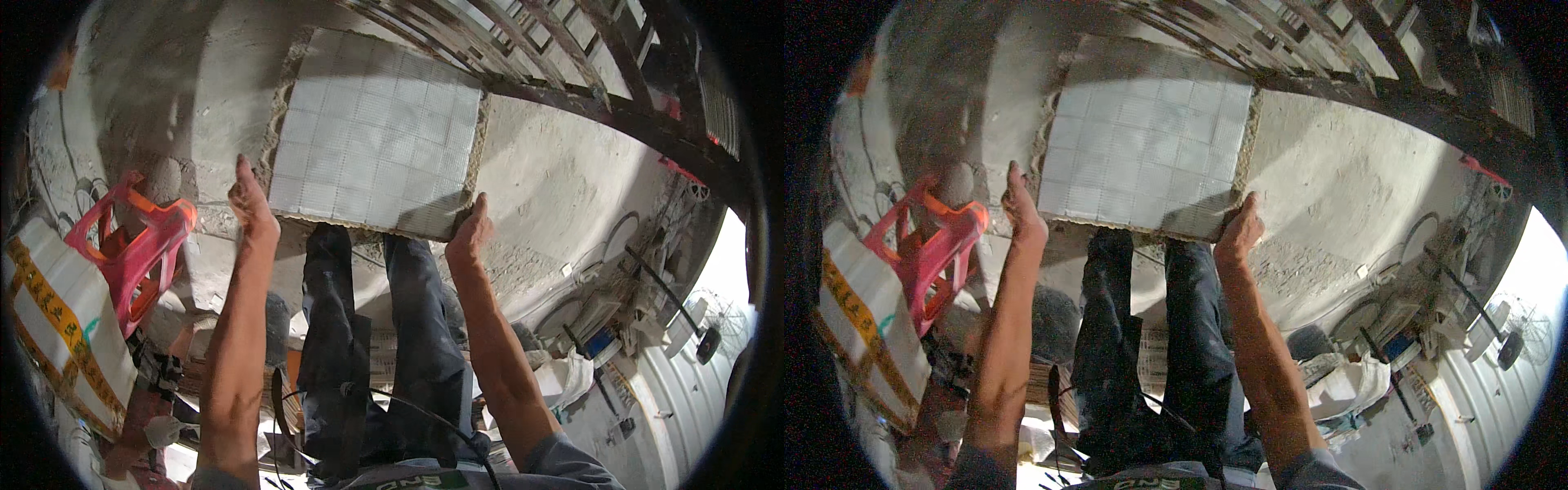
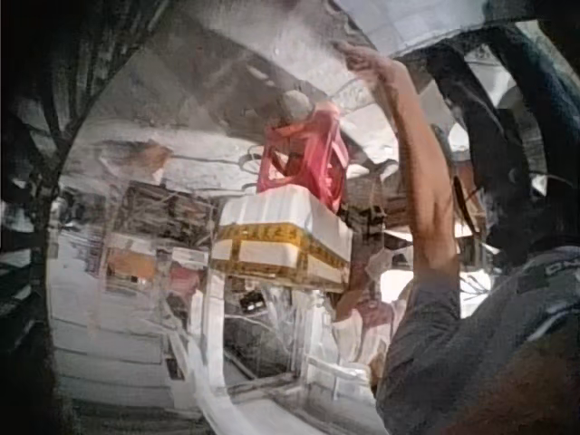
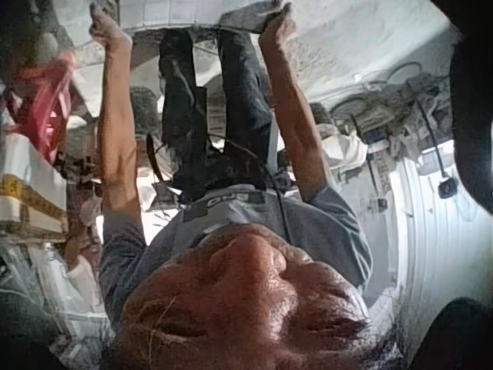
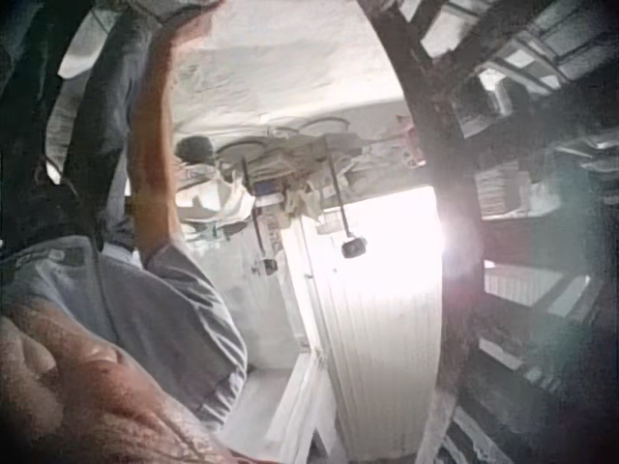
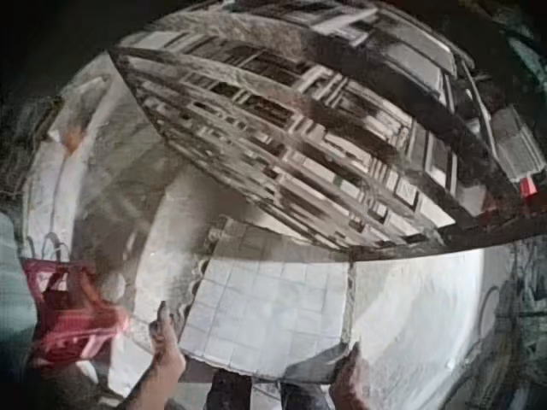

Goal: The person repeatedly picks up square ceramic tiles from a nearby table and places them onto a multi-tiered metal drying rack. The person handles the tiles one at a time, moving between the table and the rack throughout the clip.

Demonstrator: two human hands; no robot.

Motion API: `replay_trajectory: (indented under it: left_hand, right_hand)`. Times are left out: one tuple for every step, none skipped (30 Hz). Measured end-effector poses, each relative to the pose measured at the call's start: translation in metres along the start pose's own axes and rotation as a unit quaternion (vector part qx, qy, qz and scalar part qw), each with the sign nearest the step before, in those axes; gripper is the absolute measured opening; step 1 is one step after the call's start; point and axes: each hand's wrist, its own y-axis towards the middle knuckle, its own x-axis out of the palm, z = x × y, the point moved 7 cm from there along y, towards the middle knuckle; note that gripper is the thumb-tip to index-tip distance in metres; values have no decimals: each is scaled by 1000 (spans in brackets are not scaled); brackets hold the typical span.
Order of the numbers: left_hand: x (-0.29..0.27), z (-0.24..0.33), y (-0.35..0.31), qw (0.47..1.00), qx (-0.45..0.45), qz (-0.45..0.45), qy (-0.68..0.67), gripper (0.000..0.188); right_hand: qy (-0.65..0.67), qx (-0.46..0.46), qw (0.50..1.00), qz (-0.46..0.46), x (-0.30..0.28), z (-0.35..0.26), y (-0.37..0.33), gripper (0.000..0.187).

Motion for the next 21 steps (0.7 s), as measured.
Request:
replay_trajectory:
  left_hand:
    - [5, 5, 5, 1000, -1, -13, -7, 59]
    - [8, 9, 9, 1000, -6, -10, 0, 65]
    - [12, 10, 14, 999, -2, -29, -25, 71]
    - [12, 11, 21, 999, -12, -29, -22, 72]
    - [13, 11, 26, 999, -23, -30, -19, 73]
    - [16, 16, 29, 999, -11, -36, -15, 73]
    - [17, 21, 31, 999, 1, -42, -12, 74]
    - [20, 27, 33, 999, 13, -48, -9, 74]
    - [22, 30, 35, 999, 17, -48, -1, 74]
    - [25, 34, 37, 999, 22, -48, 6, 74]
    - [27, 38, 40, 998, 27, -48, 13, 75]
    - [29, 42, 42, 998, 28, -61, 17, 74]
    - [30, 43, 47, 997, 30, -64, 12, 74]
    - [32, 42, 53, 997, 32, -66, 7, 74]
    - [32, 43, 58, 997, 34, -68, 1, 73]
    - [31, 41, 64, 998, 22, -64, 6, 72]
    - [31, 40, 68, 998, 20, -66, -2, 72]
    - [32, 40, 70, 997, 18, -68, -11, 72]
    - [33, 40, 72, 997, 17, -71, -19, 71]
    - [35, 39, 74, 997, 16, -74, -21, 71]
    - [38, 44, 75, 997, 17, -77, -23, 71]
  right_hand:
    - [-7, -18, 1000, 19, 1, 4, 3, 42]
    - [-14, -37, 999, 38, 3, 8, 5, 43]
    - [-22, -55, 997, 55, 8, 8, 2, 46]
    - [-8, -53, 996, 66, 14, 8, -2, 46]
    - [12, -51, 997, 55, 18, 11, -4, 46]
    - [32, -50, 997, 44, 22, 12, -6, 46]
    - [51, -50, 997, 32, 26, 13, -8, 46]
    - [40, -40, 998, 33, 28, 15, -12, 46]
    - [50, -36, 997, 43, 30, 16, -14, 46]
    - [61, -33, 996, 53, 33, 16, -17, 46]
    - [71, -29, 995, 62, 36, 17, -18, 46]
    - [58, -21, 994, 85, 36, 19, -20, 46]
    - [44, -14, 993, 108, 36, 21, -21, 45]
    - [31, -6, 991, 130, 34, 22, -23, 45]
    - [54, -2, 992, 114, 37, 23, -22, 44]
    - [76, 2, 992, 98, 39, 25, -23, 44]
    - [99, 6, 992, 81, 41, 26, -23, 43]
    - [103, 6, 991, 81, 44, 25, -24, 42]
    - [107, 6, 991, 81, 46, 23, -26, 42]
    - [111, 7, 991, 80, 49, 21, -26, 41]
    - [110, -7, 991, 79, 52, 21, -24, 41]
